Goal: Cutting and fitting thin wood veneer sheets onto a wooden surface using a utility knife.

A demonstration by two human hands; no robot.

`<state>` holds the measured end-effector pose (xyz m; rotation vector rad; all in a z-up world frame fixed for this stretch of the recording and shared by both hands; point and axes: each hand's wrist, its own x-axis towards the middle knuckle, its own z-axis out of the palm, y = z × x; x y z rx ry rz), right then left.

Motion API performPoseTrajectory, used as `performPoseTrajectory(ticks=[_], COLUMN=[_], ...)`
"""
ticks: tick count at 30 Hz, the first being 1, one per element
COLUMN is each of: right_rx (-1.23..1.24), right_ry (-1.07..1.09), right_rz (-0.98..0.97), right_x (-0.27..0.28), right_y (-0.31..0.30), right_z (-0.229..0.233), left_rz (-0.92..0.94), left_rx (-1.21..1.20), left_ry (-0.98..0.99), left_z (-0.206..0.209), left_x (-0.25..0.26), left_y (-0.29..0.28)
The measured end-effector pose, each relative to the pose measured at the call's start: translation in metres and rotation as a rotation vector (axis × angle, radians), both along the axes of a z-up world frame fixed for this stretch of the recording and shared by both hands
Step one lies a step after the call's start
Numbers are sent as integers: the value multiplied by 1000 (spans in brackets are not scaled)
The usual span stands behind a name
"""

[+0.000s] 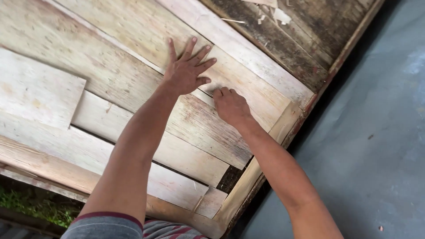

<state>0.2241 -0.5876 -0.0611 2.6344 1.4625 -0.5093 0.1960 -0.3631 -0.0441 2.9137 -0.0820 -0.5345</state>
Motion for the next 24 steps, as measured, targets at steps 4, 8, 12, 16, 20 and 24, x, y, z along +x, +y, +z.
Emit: performPoseTrajectory(ticks=[4,8,12,16,20,24], right_rx=[-25,86,186,205,195,138], right_ry=[69,50,-58,-135,-179,-177], right_rz=[43,87,157,166,154,146], right_x=[2,7,9,5,1,1], right_y=[1,-8,-13,-18,-27,-33], right_z=[9,0,-7,-13,-10,-3], left_rz=[3,-3,-18,-17,-25,-28], left_rx=[19,-5,2,-46,-47,-64], left_ry=[-47,-138,-102,-239,-220,-268], left_z=[-6,-22,-16,-35,-38,-44], left_x=[-6,-6,-3,-6,-6,-5], left_y=[2,2,3,3,2,2])
